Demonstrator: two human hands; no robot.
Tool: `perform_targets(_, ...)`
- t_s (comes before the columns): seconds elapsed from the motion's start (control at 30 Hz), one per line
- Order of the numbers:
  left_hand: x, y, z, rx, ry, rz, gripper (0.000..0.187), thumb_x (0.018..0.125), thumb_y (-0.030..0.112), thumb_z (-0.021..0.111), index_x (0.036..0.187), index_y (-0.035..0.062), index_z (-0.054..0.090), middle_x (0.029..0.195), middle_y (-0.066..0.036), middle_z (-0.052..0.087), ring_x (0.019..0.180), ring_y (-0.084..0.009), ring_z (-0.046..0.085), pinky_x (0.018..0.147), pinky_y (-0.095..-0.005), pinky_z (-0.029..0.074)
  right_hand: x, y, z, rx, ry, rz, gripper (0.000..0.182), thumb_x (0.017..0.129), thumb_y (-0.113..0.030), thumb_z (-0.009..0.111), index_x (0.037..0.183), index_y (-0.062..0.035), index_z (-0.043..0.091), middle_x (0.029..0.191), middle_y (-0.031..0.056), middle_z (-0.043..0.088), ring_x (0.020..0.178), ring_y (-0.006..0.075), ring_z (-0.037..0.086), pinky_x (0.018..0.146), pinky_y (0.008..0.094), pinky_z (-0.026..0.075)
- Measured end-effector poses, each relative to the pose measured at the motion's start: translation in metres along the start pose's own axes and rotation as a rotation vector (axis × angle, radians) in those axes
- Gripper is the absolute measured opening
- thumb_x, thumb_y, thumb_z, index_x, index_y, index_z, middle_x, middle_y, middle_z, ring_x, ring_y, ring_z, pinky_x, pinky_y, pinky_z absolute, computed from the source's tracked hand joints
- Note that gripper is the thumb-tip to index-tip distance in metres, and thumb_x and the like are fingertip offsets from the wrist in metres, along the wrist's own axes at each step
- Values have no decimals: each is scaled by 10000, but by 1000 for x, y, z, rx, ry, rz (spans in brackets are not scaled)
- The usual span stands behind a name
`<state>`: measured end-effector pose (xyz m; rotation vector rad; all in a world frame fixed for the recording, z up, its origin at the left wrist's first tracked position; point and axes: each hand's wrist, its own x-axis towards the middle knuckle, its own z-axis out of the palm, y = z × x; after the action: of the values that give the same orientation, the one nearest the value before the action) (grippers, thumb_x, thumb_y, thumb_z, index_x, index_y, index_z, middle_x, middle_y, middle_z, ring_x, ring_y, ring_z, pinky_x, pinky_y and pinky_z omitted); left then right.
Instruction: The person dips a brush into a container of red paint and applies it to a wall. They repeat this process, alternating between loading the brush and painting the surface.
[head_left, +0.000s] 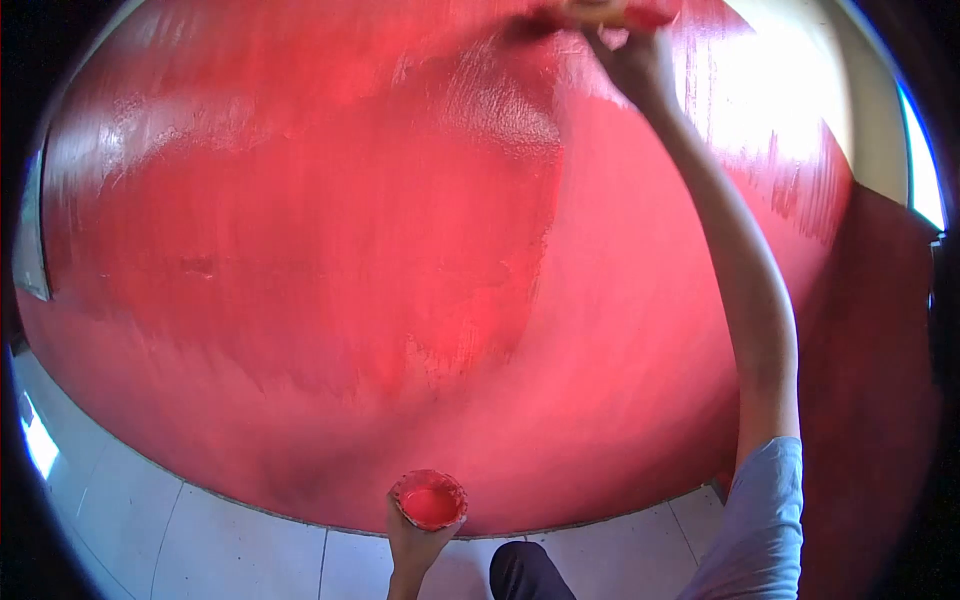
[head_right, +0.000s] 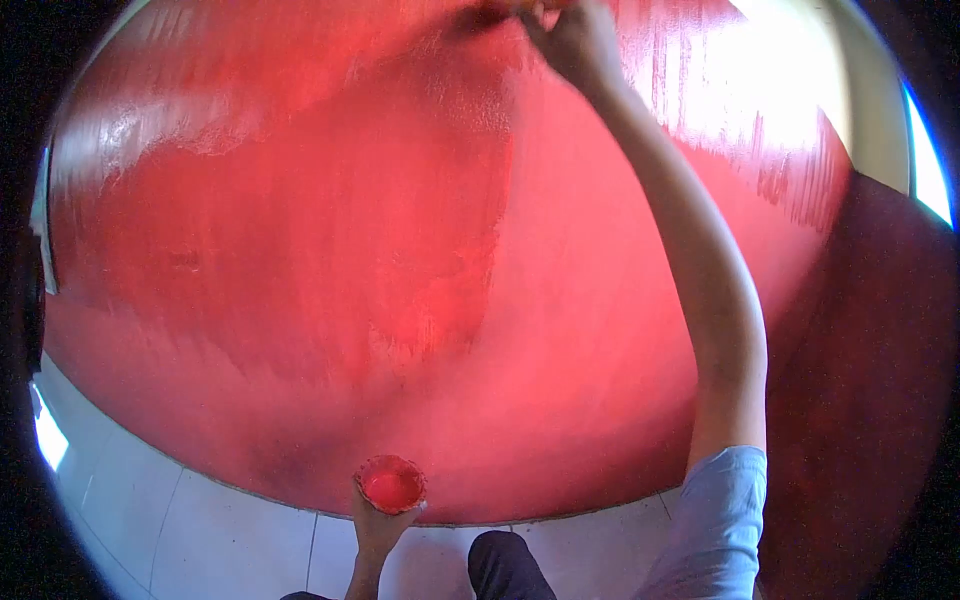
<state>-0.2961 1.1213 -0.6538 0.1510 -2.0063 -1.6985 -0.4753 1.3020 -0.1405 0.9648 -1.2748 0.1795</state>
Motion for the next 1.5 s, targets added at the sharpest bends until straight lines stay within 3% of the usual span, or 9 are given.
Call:
perform_targets(0.13, 3, -6, -3, 36, 2, 23, 927, 486, 259, 904, 1221, 25, 391, 1152, -168, 551, 1036, -316, 579, 832, -397, 496, -121, -51, -22, 2, -427, -350, 275, 783, -71, 648, 1042, -157, 685, 993, 51, 683, 866, 274, 649, 748, 365, 535)
perform_targets(0.27, 9, -7, -3, -17, 41, 91, 905, 482, 261, 899, 1203, 21, 408, 1135, -171, 568, 1016, -319, 590, 823, -402, 498, -120, -88, -63, 453, -768, 299, 251, 797, -55, 682, 1034, -136, 689, 995, 36, 692, 881, 164, 651, 734, 310, 527)
perform_targets(0.53, 7, 1, 7, -63, 11, 53, 867, 487, 249, 898, 1179, 16, 430, 1109, -172, 576, 1005, -307, 594, 820, -401, 497, -12, 42, -21, 96, 138, -59, 136, 843, -138, 664, 920, -27, 675, 906, 70, 694, 717, 138, 652, 621, 284, 520)
perform_targets(0.67, 6, 1, 6, -34, -17, 44, 856, 493, 226, 898, 1181, 21, 432, 1114, -165, 572, 1015, -302, 589, 827, -402, 492, -98, -29, -44, 7, -390, -253, 106, 858, -73, 635, 930, -109, 703, 967, 55, 691, 798, 164, 654, 640, 280, 519)
perform_targets(0.77, 5, -11, 9, -17, 17, 78, 858, 495, 222, 900, 1185, 23, 431, 1117, -161, 572, 1020, -297, 587, 835, -397, 489, -108, -71, -74, 436, -607, 212, 185, 820, -35, 662, 974, -128, 702, 969, 32, 688, 840, 136, 642, 670, 265, 508)
perform_targets(1.0, 1, -9, 6, 6, 6, 43, 872, 497, 237, 904, 1194, 21, 426, 1116, -157, 577, 1013, -292, 594, 840, -381, 494, -27, 13, -36, 273, 84, 254, 214, 865, -156, 652, 1018, -7, 653, 935, 53, 688, 734, 123, 647, 564, 272, 558)
perform_targets(1.07, 0, -9, 7, 19, 5, 50, 871, 497, 241, 905, 1193, 22, 428, 1109, -158, 584, 1003, -298, 603, 835, -381, 498, -69, -2, -28, -112, -140, 259, 149, 835, -124, 628, 966, -68, 676, 1057, 80, 669, 784, 180, 648, 644, 327, 534)
perform_targets(1.13, -2, -7, 7, 24, 13, 60, 869, 496, 248, 906, 1189, 24, 432, 1102, -163, 593, 995, -309, 611, 828, -383, 503, -126, -24, -32, -43, -306, -304, 228, 762, -148, 666, 983, -94, 675, 1024, 89, 670, 846, 229, 651, 709, 352, 538)
perform_targets(1.5, -2, -14, -2, 69, 32, 72, 825, 500, 215, 907, 1163, 20, 456, 1101, -157, 606, 990, -294, 617, 835, -388, 497, -324, -154, -70, 426, -919, -39, 507, 680, -91, 638, 1172, -215, 640, 979, 18, 663, 814, 174, 632, 628, 301, 520)
